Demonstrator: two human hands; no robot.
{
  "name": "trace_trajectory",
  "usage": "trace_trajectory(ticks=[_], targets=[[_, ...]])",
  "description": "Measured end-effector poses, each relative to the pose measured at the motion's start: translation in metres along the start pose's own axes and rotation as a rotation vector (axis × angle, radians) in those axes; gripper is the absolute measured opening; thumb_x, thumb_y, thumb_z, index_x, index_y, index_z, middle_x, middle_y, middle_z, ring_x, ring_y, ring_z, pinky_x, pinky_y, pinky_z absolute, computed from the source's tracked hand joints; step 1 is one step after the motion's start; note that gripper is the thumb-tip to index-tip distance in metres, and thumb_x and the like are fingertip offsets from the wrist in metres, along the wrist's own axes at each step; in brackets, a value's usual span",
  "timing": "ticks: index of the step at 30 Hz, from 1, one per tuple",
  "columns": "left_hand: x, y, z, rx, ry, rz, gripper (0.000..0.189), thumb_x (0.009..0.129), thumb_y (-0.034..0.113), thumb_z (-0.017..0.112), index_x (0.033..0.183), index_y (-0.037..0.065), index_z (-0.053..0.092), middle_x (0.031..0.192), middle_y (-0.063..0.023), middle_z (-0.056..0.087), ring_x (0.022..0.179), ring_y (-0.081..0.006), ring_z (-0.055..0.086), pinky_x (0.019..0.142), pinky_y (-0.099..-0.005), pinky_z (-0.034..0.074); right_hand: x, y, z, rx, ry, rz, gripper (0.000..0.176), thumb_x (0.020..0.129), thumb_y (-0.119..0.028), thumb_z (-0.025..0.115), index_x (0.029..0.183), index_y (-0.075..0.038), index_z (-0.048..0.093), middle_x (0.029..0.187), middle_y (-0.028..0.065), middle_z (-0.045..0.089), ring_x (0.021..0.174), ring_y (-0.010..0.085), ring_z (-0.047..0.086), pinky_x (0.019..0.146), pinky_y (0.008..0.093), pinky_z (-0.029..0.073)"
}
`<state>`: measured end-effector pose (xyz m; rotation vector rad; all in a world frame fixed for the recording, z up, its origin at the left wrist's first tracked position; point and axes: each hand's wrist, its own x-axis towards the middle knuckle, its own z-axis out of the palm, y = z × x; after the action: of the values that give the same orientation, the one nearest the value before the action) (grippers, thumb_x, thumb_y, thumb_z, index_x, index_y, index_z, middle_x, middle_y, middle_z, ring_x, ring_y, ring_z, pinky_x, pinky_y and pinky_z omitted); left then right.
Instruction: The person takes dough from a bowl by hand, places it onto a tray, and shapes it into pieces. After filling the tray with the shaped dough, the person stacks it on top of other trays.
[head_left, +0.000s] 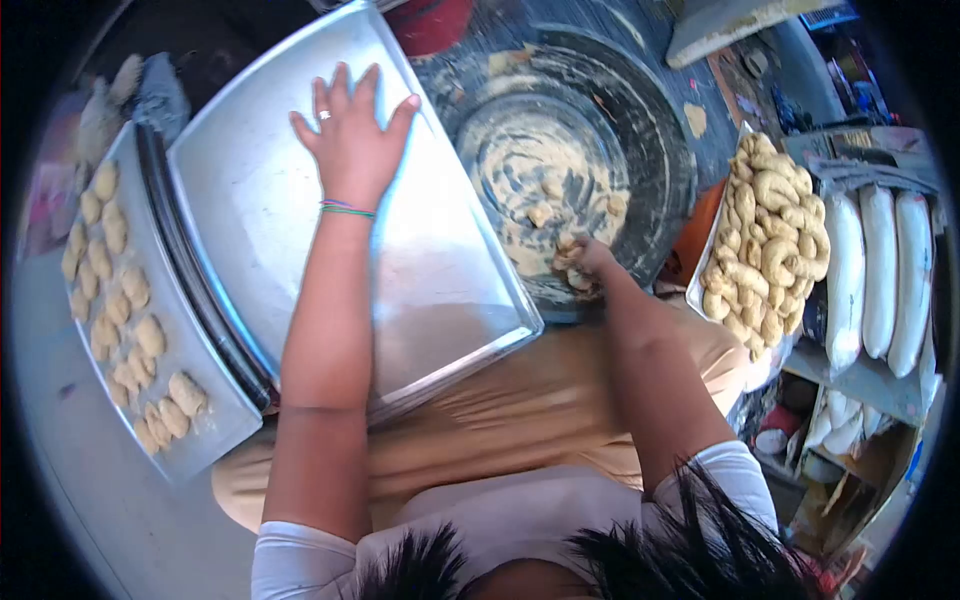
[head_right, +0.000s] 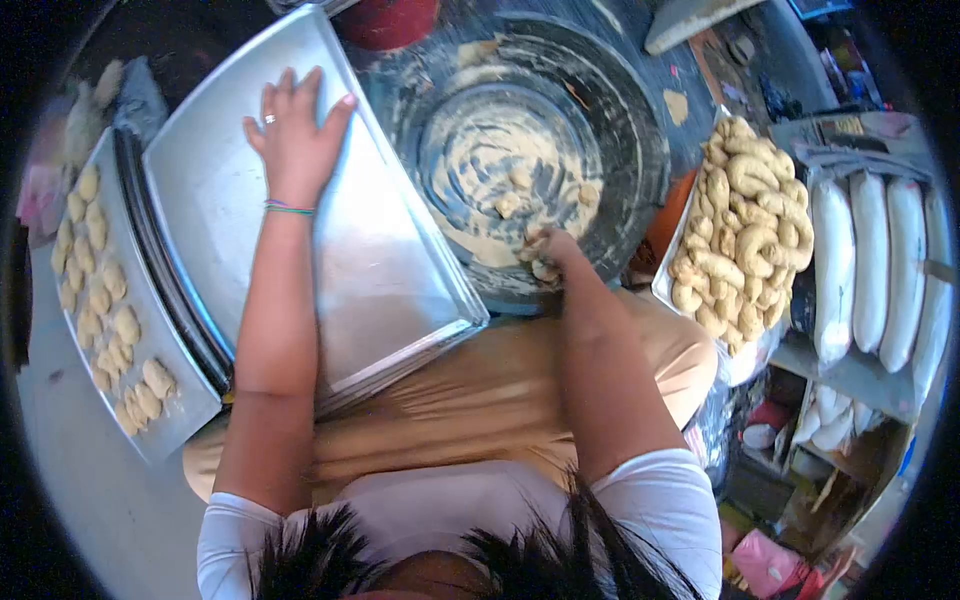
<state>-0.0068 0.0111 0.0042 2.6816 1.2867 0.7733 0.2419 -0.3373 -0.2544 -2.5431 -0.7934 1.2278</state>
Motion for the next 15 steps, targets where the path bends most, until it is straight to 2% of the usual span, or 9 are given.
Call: trace_trajectory(ticks=[1, 3, 5, 7, 9, 11, 13, 14, 15], targets=[[-0.002, 0.0, 0.001, -0.041, 0.018, -0.011, 0.057, 0.086, 0.047, 0.057, 0.129, 0.01, 0.055, 0.144, -0.0184, 0.038, 0.139, -0.0368, 0.024, 0.11, -0.0624, 0.006, -0.009, -0.007, -0.01, 0.191, 0.051, 0.11, 0.037, 0.073, -0.009, 0.07, 0.109, -0.007, 0.061, 0.097, 0.0161, 0.065, 0.094, 0.0261, 0.063, 0.079, 0.0369, 0.051], [-0.001, -0.005, 0.007, -0.079, 0.046, -0.045, 0.05, 0.087, 0.044, 0.056, 0.126, 0.014, 0.058, 0.143, -0.0152, 0.042, 0.138, -0.0336, 0.029, 0.109, -0.0618, 0.008, 0.002, -0.032, -0.04, 0.286, 0.283, 0.04, 0.038, 0.076, -0.001, 0.064, 0.113, -0.007, 0.058, 0.098, 0.01, 0.064, 0.093, 0.0211, 0.061, 0.079, 0.0342, 0.051], [-0.003, -0.003, 0.005, -0.084, 0.044, -0.064, 0.045, 0.088, 0.04, 0.055, 0.124, 0.013, 0.059, 0.142, -0.0141, 0.043, 0.137, -0.0325, 0.03, 0.11, -0.061, 0.009, -0.012, -0.092, -0.085, 0.679, 0.278, -0.09, 0.042, 0.076, 0.005, 0.058, 0.117, -0.006, 0.053, 0.101, 0.0095, 0.063, 0.093, 0.0211, 0.061, 0.079, 0.0342, 0.052], [-0.002, -0.001, 0.006, -0.078, 0.031, -0.075, 0.041, 0.089, 0.036, 0.054, 0.123, 0.014, 0.06, 0.141, -0.0128, 0.044, 0.137, -0.0316, 0.031, 0.11, -0.06, 0.01, -0.053, -0.171, -0.125, 0.999, 0.29, -0.398, 0.045, 0.073, 0.001, 0.06, 0.117, -0.005, 0.053, 0.102, 0.0116, 0.06, 0.089, 0.0227, 0.061, 0.079, 0.0332, 0.052], [-0.002, 0.001, 0.007, -0.05, 0.007, -0.089, 0.039, 0.09, 0.033, 0.053, 0.124, 0.016, 0.06, 0.142, -0.0113, 0.044, 0.137, -0.0307, 0.031, 0.11, -0.059, 0.01, -0.09, -0.235, -0.151, 1.121, 0.227, -0.659, 0.049, 0.071, 0.004, 0.056, 0.119, -0.004, 0.051, 0.105, 0.0112, 0.058, 0.09, 0.0235, 0.061, 0.079, 0.0336, 0.052], [0.0, 0.005, -0.001, -0.039, -0.062, -0.094, 0.037, 0.091, 0.03, 0.052, 0.125, 0.017, 0.06, 0.142, -0.0103, 0.044, 0.137, -0.0293, 0.031, 0.111, -0.0569, 0.011, -0.132, -0.289, -0.155, 1.341, 0.184, -0.852, 0.048, 0.072, 0.006, 0.053, 0.118, -0.007, 0.051, 0.112, 0.0131, 0.056, 0.095, 0.0253, 0.062, 0.083, 0.0344, 0.053], [0.004, 0.002, -0.008, -0.057, -0.146, -0.067, 0.036, 0.092, 0.028, 0.051, 0.125, 0.019, 0.06, 0.143, -0.0092, 0.043, 0.137, -0.0278, 0.032, 0.111, -0.0558, 0.011, -0.167, -0.335, -0.143, 1.452, 0.174, -0.937, 0.047, 0.07, 0.004, 0.053, 0.115, -0.007, 0.051, 0.111, 0.0136, 0.056, 0.096, 0.0256, 0.061, 0.083, 0.0361, 0.055], [0.007, -0.006, -0.011, -0.083, -0.196, -0.035, 0.036, 0.092, 0.028, 0.05, 0.126, 0.019, 0.06, 0.143, -0.0087, 0.044, 0.137, -0.0269, 0.032, 0.111, -0.0558, 0.011, -0.176, -0.351, -0.129, 1.525, 0.172, -0.998, 0.045, 0.069, 0.008, 0.054, 0.11, -0.01, 0.053, 0.102, 0.0091, 0.057, 0.088, 0.02, 0.06, 0.076, 0.0297, 0.053], [0.01, -0.016, -0.013, -0.11, -0.247, -0.002, 0.036, 0.092, 0.028, 0.05, 0.126, 0.019, 0.06, 0.143, -0.0081, 0.044, 0.136, -0.0261, 0.033, 0.11, -0.0557, 0.011, -0.167, -0.362, -0.109, 1.35, 0.411, -1.0, 0.042, 0.07, 0.006, 0.055, 0.109, -0.01, 0.054, 0.1, 0.0069, 0.056, 0.081, 0.0195, 0.06, 0.072, 0.0281, 0.052]])
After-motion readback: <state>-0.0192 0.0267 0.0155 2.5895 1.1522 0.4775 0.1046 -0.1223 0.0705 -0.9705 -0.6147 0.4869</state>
